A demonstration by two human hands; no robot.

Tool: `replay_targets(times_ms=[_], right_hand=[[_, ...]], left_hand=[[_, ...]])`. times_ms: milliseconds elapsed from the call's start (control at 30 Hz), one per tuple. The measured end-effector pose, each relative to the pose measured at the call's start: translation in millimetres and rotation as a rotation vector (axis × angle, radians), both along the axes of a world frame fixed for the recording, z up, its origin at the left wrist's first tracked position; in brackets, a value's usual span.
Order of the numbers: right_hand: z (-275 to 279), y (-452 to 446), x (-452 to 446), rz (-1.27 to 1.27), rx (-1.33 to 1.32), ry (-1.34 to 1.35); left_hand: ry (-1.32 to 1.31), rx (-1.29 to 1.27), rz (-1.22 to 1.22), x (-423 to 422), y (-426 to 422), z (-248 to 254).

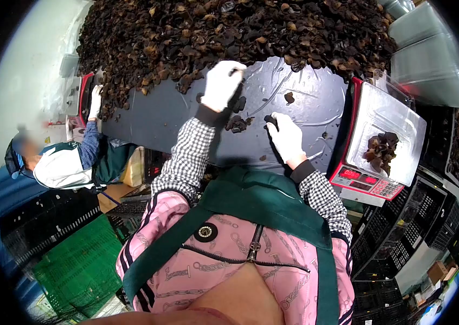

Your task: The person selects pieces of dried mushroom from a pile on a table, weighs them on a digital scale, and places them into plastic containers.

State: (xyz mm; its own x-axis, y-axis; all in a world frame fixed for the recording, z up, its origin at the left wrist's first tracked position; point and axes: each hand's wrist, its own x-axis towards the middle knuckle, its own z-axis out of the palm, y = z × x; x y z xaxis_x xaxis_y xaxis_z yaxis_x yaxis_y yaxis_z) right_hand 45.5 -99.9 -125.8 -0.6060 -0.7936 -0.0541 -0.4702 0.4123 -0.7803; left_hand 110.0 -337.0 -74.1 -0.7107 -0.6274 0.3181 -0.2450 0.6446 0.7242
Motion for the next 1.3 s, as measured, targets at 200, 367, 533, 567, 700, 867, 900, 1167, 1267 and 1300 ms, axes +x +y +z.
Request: replay_targets(times_ms=[200,367,533,567,700,867,900,1167,1267,1300], right_hand=[[21.0,4.6,-15.7,-0.221,-0.098,-1.023],[27.1,15.5,-17.2,-0.216,-0.415,-1.792],[34.9,27.0,-17.8,0.036,-0.496,-1.863],[43.6,25.9,-18.0,0.06,-0.509,-1.852],[62.2,21.0,-20.7,0.093,-0.528,-1.808],[61.6,-5.6,-8.0,-0.06,-0.375,-1.435],[63.9,-13.2,-11.1,0.089,-0.357,-1.41],[35.4,-64.5,39.4,0.477,0.089,0.251],[23.6,-68.4,47.1,0.444,0.054,0.266],[22.2,-67.0,47.5,0.409,0.014,0.24]], left_hand=[[-0.156,0.024,-0.024,60.5,5.6,-5.5],[-0.365,-0.222,0.0,56.8,51.2,-37.2],[0.092,0.007,0.197,61.3,30.3,-47.7],[0.042,0.019,0.239,68.9,22.8,-31.0],[-0.068,-0.128,0.337,103.4,-7.0,-26.6],[-0.32,-0.366,0.226,129.5,-9.5,-48.5],[-0.232,-0.296,0.267,132.3,-11.0,-53.0],[-0.175,-0.028,0.266,132.1,21.2,-19.9],[-0.311,-0.214,0.18,135.2,24.2,-42.2],[-0.267,-0.138,0.204,136.0,23.5,-43.0]])
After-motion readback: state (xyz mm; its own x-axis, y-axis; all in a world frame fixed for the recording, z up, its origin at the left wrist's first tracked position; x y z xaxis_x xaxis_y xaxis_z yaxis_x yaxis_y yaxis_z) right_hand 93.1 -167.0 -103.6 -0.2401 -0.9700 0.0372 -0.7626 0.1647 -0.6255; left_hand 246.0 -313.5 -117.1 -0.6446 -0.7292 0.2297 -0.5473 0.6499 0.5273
